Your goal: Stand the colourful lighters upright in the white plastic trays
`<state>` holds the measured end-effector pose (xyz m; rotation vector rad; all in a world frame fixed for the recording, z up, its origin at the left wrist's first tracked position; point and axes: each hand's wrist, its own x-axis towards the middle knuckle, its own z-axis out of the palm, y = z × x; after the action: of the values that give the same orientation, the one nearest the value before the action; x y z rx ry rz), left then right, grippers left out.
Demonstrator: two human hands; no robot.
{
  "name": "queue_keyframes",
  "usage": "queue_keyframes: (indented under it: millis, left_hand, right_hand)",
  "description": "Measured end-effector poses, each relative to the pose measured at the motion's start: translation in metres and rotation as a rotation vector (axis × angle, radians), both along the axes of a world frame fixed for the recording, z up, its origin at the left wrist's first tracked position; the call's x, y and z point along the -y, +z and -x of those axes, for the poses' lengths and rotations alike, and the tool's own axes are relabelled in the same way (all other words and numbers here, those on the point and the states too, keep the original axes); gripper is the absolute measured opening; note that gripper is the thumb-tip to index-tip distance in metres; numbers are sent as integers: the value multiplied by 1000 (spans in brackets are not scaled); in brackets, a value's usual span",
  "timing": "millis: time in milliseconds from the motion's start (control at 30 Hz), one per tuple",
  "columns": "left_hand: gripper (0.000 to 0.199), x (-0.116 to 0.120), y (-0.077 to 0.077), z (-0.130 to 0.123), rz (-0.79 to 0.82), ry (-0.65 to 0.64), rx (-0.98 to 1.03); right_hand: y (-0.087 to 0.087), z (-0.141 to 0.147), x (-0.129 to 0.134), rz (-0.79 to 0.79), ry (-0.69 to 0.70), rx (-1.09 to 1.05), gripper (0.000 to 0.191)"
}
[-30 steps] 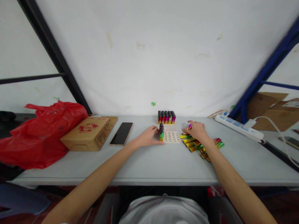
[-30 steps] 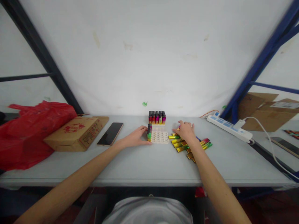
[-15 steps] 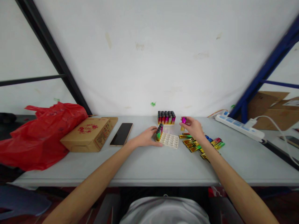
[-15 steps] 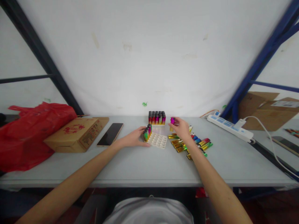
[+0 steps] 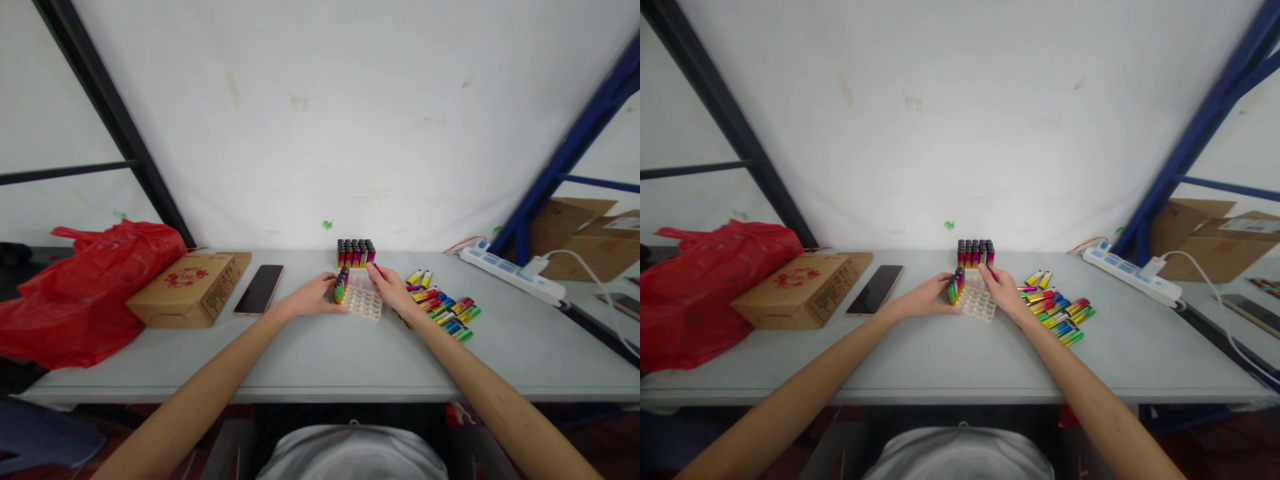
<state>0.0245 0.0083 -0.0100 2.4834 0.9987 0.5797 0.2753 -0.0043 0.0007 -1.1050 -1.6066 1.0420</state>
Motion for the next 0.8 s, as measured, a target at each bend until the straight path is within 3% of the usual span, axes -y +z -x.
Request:
queue_keyframes:
  millis: [167, 333, 533, 800]
  left_hand:
    - [77, 0, -1, 0, 12, 5, -11]
    - [77, 1, 0, 0, 6, 6, -4]
    - [76, 0, 0, 1, -9, -6, -6]
    - [77, 1, 2, 1, 5, -3, -17]
  right_hand:
    - [-1, 6, 3, 84, -9, 5, 71]
    - [-3, 12, 2, 191, -51, -57, 62]
    - [-3, 9, 1, 139, -45, -33, 55]
    - [-5, 6, -2, 113, -29, -66, 64]
